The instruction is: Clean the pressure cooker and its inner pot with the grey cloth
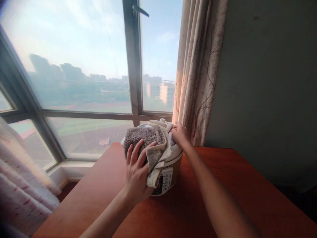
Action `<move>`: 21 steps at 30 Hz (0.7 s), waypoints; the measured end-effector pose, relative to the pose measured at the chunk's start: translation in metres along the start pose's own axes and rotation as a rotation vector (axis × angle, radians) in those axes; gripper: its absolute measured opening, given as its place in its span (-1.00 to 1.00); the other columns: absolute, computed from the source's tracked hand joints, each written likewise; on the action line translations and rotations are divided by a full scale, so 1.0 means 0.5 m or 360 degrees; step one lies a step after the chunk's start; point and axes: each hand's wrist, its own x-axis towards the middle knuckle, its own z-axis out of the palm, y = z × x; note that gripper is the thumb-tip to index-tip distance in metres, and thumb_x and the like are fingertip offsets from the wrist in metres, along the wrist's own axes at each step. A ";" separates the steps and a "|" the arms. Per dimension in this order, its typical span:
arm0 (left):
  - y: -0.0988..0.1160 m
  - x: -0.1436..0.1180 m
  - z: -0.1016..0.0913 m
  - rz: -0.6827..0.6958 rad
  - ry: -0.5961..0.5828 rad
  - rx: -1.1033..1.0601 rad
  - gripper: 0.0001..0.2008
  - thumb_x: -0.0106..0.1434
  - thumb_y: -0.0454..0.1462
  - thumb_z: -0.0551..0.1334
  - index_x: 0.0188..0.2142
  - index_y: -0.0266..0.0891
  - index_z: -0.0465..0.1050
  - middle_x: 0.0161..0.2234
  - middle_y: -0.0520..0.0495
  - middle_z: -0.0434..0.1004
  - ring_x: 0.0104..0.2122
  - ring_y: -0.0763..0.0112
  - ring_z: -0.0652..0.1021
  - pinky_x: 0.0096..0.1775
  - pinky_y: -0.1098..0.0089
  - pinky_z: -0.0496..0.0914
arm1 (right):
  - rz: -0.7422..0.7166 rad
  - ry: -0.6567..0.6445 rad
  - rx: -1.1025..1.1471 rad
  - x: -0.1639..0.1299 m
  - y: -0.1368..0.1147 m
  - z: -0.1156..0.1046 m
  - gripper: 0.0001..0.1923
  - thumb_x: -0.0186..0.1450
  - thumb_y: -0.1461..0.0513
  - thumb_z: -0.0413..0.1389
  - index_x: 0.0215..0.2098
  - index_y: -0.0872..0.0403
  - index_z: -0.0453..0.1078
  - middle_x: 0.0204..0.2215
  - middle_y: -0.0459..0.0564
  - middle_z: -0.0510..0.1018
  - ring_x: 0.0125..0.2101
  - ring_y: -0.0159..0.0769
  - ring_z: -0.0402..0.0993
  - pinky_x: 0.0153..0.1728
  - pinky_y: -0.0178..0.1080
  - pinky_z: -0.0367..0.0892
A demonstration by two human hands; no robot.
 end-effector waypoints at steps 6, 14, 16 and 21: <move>0.041 0.032 0.006 0.0503 -0.0439 0.0047 -0.26 0.10 0.00 0.22 0.28 -0.08 0.28 0.36 -0.06 0.16 0.36 -0.12 0.04 0.32 -0.17 -0.26 | -0.0050 -0.0042 0.0120 -0.006 0.004 -0.007 -0.69 0.24 0.19 0.12 -0.06 0.05 0.46 -0.19 0.01 0.66 -0.16 -0.22 0.60 -0.14 -0.30 0.42; -0.022 0.033 -0.023 0.0363 -0.0411 0.0125 -0.26 0.16 -0.03 0.22 0.33 -0.07 0.20 0.40 -0.01 0.03 0.36 -0.03 0.07 0.35 -0.04 -0.22 | -0.0050 -0.0036 0.0280 0.000 0.014 -0.008 -0.63 0.19 0.23 0.13 -0.03 0.08 0.45 -0.13 0.08 0.65 -0.05 -0.15 0.56 -0.03 -0.22 0.40; -0.046 0.031 -0.033 0.0292 -0.0404 0.0145 -0.21 0.13 -0.04 0.25 0.35 -0.09 0.16 0.40 -0.04 0.05 0.36 -0.07 0.07 0.34 -0.06 -0.22 | -0.0022 -0.0005 0.0320 0.005 0.020 -0.003 -0.60 0.19 0.24 0.12 0.01 0.10 0.43 -0.11 0.12 0.64 -0.02 -0.11 0.54 0.00 -0.16 0.39; -0.104 0.025 -0.047 0.0141 -0.0335 0.0124 -0.16 0.16 0.04 0.25 0.37 -0.16 0.10 0.37 -0.14 0.11 0.36 -0.10 0.06 0.34 -0.08 -0.20 | -0.0023 0.0061 0.0461 0.009 0.029 0.015 -0.56 0.17 0.21 0.16 0.03 0.08 0.42 -0.14 0.11 0.64 -0.05 -0.08 0.55 0.02 -0.07 0.39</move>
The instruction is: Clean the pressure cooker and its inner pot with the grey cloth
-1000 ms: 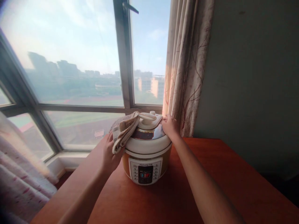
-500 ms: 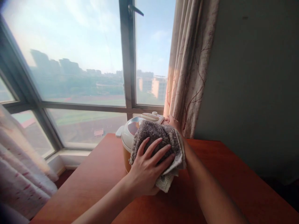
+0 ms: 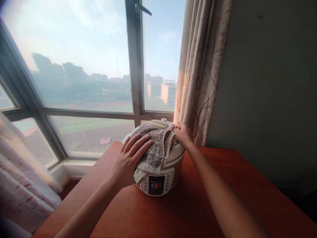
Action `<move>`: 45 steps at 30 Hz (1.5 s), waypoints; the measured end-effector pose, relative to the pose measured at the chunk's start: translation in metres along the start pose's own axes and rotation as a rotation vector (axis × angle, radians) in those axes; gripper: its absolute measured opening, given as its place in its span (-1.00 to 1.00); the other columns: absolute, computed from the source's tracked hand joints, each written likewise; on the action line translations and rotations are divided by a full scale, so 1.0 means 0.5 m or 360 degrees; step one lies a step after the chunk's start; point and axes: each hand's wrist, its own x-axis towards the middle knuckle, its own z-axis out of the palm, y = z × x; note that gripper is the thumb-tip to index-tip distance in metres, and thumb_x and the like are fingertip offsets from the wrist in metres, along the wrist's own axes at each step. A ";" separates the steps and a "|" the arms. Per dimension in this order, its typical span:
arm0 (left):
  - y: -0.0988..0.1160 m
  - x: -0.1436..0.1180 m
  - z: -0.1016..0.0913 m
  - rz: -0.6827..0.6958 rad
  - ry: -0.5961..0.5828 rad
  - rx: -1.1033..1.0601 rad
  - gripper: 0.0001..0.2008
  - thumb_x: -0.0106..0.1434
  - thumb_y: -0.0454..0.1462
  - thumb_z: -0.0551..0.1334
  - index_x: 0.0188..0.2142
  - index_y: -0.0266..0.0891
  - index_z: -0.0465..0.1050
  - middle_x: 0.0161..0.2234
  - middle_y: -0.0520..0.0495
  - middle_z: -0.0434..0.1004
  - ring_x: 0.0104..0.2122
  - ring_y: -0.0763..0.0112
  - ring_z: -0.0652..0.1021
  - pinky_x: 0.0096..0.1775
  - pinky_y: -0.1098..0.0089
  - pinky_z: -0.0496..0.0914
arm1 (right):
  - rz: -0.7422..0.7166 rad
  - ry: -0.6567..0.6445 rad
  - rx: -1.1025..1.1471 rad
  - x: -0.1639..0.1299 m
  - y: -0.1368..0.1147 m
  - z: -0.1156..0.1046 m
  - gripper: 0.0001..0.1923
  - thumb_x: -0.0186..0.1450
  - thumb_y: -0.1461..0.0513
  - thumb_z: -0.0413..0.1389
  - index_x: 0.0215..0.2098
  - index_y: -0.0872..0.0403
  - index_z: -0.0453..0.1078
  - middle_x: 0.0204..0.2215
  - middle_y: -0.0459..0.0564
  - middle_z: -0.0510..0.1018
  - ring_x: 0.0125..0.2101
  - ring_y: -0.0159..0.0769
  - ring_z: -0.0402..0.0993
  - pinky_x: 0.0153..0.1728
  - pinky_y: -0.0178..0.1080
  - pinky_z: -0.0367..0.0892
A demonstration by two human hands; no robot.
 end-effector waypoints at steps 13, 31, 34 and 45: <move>-0.013 0.005 -0.018 0.0065 -0.0137 -0.0100 -0.15 0.12 -0.15 0.31 0.38 -0.13 0.08 0.39 -0.17 0.07 0.38 -0.11 0.00 0.33 -0.09 -0.16 | -0.0937 -0.0166 0.0005 -0.102 -0.177 -0.086 -0.63 0.37 0.18 -0.03 0.09 -0.01 0.42 0.10 -0.01 0.52 0.12 -0.18 0.40 0.19 -0.07 0.26; -0.157 0.007 0.021 -0.1009 0.0048 -0.1089 -0.39 0.34 0.09 0.02 0.17 -0.27 0.38 0.15 -0.20 0.48 0.14 0.06 0.45 0.17 0.09 0.31 | -0.1434 -0.0482 -0.0831 -0.234 -0.192 -0.022 -0.48 0.37 0.08 0.05 0.24 0.11 0.29 0.27 0.21 0.30 0.26 0.06 0.18 0.24 0.11 0.14; -0.142 0.009 0.014 -0.1051 0.0016 -0.1017 -0.39 0.38 0.04 -0.04 0.22 -0.33 0.32 0.21 -0.26 0.40 0.20 0.07 0.39 0.23 0.09 0.23 | -0.1355 -0.0417 -0.0882 -0.259 -0.188 -0.022 -0.42 0.35 0.06 0.08 0.27 0.11 0.26 0.28 0.24 0.27 0.25 0.11 0.17 0.23 0.15 0.14; -0.137 -0.011 0.008 -0.1099 0.0054 -0.0950 -0.46 0.40 -0.05 -0.03 0.24 -0.26 0.30 0.23 -0.24 0.38 0.23 0.06 0.37 0.23 0.06 0.22 | -0.1548 -0.0769 -0.0921 -0.256 -0.182 -0.072 -0.06 0.16 -0.06 0.27 0.39 -0.01 0.04 0.40 0.14 0.01 0.36 0.14 -0.09 0.28 0.21 0.01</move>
